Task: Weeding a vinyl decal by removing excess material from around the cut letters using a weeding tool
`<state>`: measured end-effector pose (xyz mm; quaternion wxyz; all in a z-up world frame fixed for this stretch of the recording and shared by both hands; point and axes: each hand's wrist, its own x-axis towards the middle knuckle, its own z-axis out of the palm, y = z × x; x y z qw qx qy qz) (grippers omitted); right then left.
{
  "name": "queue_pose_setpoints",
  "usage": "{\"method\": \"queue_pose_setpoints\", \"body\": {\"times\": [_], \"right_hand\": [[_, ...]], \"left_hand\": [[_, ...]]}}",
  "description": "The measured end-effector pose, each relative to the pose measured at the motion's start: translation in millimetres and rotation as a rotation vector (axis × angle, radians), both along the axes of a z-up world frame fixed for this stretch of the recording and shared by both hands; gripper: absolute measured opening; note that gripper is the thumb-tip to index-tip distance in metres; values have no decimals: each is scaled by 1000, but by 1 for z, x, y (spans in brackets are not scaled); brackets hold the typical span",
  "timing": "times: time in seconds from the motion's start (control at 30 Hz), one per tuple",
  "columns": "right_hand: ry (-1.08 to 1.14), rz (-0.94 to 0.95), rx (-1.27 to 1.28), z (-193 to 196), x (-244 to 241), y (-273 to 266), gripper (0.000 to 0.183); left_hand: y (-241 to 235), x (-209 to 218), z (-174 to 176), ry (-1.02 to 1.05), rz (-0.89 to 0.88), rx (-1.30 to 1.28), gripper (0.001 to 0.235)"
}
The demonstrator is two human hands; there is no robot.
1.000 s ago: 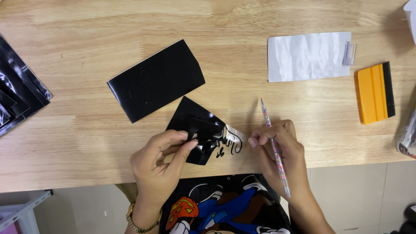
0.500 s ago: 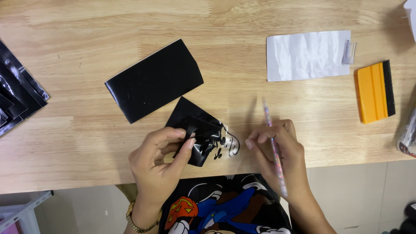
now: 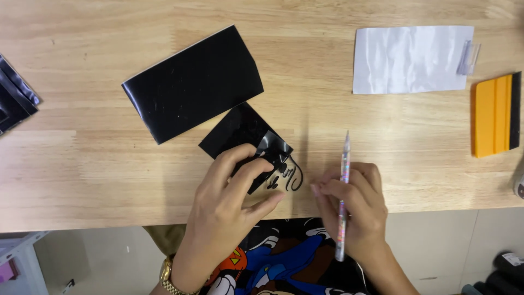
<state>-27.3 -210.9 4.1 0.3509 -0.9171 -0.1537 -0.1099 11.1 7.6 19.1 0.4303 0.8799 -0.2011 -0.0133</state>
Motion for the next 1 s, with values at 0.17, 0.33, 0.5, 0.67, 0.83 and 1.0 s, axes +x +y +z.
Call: {"method": "queue_pose_setpoints", "body": {"times": [0.17, 0.33, 0.5, 0.67, 0.83, 1.0], "right_hand": [[-28, -93, 260, -16, -14, -11, 41], [58, -69, 387, -4, -9, -7, 53], [236, -94, 407, 5, -1, -2, 15], [258, -95, 373, 7, 3, -1, 12], [267, -57, 364, 9, 6, 0, 13], [329, -70, 373, 9, 6, -5, 11]], "left_hand": [[1, -2, -1, -9, 2, -2, 35], [1, -1, 3, -12, -18, -20, 33], [3, 1, 5, -6, -44, -19, 33], [3, 2, 5, -14, -49, -10, 34], [4, 2, 4, -7, -50, -16, 33], [4, 2, 5, -5, -42, 0, 32]]}}
